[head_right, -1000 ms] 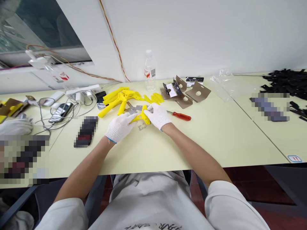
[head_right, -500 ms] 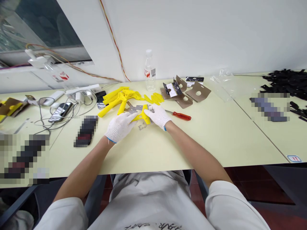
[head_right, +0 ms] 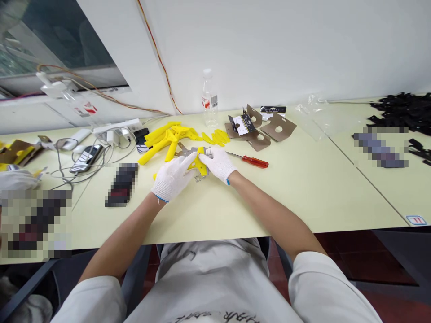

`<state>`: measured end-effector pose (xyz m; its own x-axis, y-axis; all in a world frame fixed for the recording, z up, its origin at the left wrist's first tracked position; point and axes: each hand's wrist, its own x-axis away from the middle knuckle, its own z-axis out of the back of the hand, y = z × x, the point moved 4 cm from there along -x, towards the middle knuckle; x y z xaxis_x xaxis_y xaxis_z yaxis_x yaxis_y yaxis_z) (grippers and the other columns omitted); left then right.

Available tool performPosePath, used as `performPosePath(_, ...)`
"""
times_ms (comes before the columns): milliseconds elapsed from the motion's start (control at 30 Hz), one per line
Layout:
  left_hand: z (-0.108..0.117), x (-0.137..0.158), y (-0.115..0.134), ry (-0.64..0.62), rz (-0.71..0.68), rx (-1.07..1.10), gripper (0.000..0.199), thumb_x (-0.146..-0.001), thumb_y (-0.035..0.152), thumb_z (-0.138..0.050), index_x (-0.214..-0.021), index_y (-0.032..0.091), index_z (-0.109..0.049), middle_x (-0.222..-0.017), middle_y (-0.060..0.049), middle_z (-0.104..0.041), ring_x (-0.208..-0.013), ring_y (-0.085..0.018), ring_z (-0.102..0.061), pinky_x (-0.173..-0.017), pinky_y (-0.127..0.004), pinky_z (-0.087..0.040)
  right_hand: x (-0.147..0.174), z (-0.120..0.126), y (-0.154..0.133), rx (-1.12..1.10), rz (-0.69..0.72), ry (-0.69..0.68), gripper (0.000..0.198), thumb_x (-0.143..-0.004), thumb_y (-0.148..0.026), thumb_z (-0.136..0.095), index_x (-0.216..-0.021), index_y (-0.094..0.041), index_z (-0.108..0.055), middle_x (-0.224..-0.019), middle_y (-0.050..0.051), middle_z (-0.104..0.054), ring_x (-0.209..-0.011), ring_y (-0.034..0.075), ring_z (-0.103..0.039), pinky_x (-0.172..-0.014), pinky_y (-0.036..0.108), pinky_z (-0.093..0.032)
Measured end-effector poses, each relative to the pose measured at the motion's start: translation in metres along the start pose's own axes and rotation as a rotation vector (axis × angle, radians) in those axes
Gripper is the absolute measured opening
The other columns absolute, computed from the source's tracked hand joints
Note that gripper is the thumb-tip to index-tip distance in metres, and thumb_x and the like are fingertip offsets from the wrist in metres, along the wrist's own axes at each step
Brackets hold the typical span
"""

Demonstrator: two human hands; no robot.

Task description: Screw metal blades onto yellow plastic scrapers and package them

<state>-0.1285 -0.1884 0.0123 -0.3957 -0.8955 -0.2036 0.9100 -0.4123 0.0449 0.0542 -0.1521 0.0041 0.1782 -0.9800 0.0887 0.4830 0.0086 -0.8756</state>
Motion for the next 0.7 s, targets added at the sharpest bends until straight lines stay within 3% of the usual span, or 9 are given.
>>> performPosePath(67, -0.0016, -0.0003, 0.0038, -0.025, 0.002, -0.016, 0.062, -0.113, 0.027, -0.066, -0.174, 0.024, -0.060, -0.133, -0.016, -0.079, -0.117, -0.034, -0.077, -0.096, -0.040, -0.061, 0.0010, -0.0030, -0.0016, -0.010, 0.002, -0.025, 0.032, -0.114, -0.044, -0.074, -0.129, -0.016, -0.075, -0.118, 0.008, -0.077, -0.094, 0.019, -0.076, -0.083, 0.036, -0.068)
performPosePath(233, -0.0014, 0.0014, 0.0039, -0.063, 0.003, -0.057, 0.062, -0.112, 0.024, -0.064, -0.174, 0.024, -0.060, -0.131, -0.014, -0.079, -0.117, -0.031, -0.077, -0.093, -0.036, -0.062, 0.0056, -0.0044, -0.0064, -0.030, 0.018, -0.083, 0.037, -0.113, -0.043, -0.075, -0.141, -0.018, -0.074, -0.137, 0.012, -0.075, -0.113, 0.025, -0.077, -0.096, 0.044, -0.069)
performPosePath(400, 0.0037, 0.0021, 0.0041, -0.069, -0.026, -0.069, 0.056, -0.114, 0.022, -0.063, -0.170, 0.021, -0.064, -0.138, -0.012, -0.079, -0.119, -0.030, -0.077, -0.096, -0.037, -0.062, 0.0083, -0.0018, -0.0079, -0.044, 0.027, -0.104, 0.038, -0.113, -0.043, -0.075, -0.142, -0.019, -0.074, -0.141, 0.012, -0.074, -0.116, 0.026, -0.076, -0.099, 0.046, -0.068)
performPosePath(500, 0.0052, 0.0019, 0.0049, -0.052, -0.028, -0.081, 0.055, -0.114, 0.023, -0.065, -0.169, 0.022, -0.066, -0.137, -0.012, -0.080, -0.117, -0.030, -0.077, -0.094, -0.037, -0.063, 0.0080, -0.0018, -0.0069, -0.064, 0.030, -0.103, 0.034, -0.113, -0.043, -0.075, -0.135, -0.017, -0.075, -0.130, 0.011, -0.077, -0.106, 0.023, -0.077, -0.092, 0.041, -0.069)
performPosePath(600, 0.0052, 0.0029, 0.0051, -0.059, -0.020, -0.084, 0.054, -0.114, 0.024, -0.066, -0.169, 0.025, -0.067, -0.141, -0.011, -0.079, -0.118, -0.030, -0.077, -0.092, -0.039, -0.064, 0.0063, -0.0034, -0.0045, -0.094, 0.034, -0.099, 0.030, -0.114, -0.042, -0.075, -0.119, -0.013, -0.075, -0.106, 0.010, -0.081, -0.092, 0.019, -0.075, -0.081, 0.031, -0.065)
performPosePath(700, 0.0047, 0.0041, 0.0043, -0.067, -0.015, -0.079, 0.055, -0.114, 0.022, -0.066, -0.169, 0.026, -0.067, -0.144, -0.009, -0.079, -0.120, -0.031, -0.077, -0.093, -0.042, -0.065, 0.0042, -0.0052, -0.0012, -0.124, 0.031, -0.097, 0.030, -0.113, -0.043, -0.073, -0.114, -0.014, -0.074, -0.093, 0.010, -0.081, -0.089, 0.020, -0.073, -0.076, 0.028, -0.061)
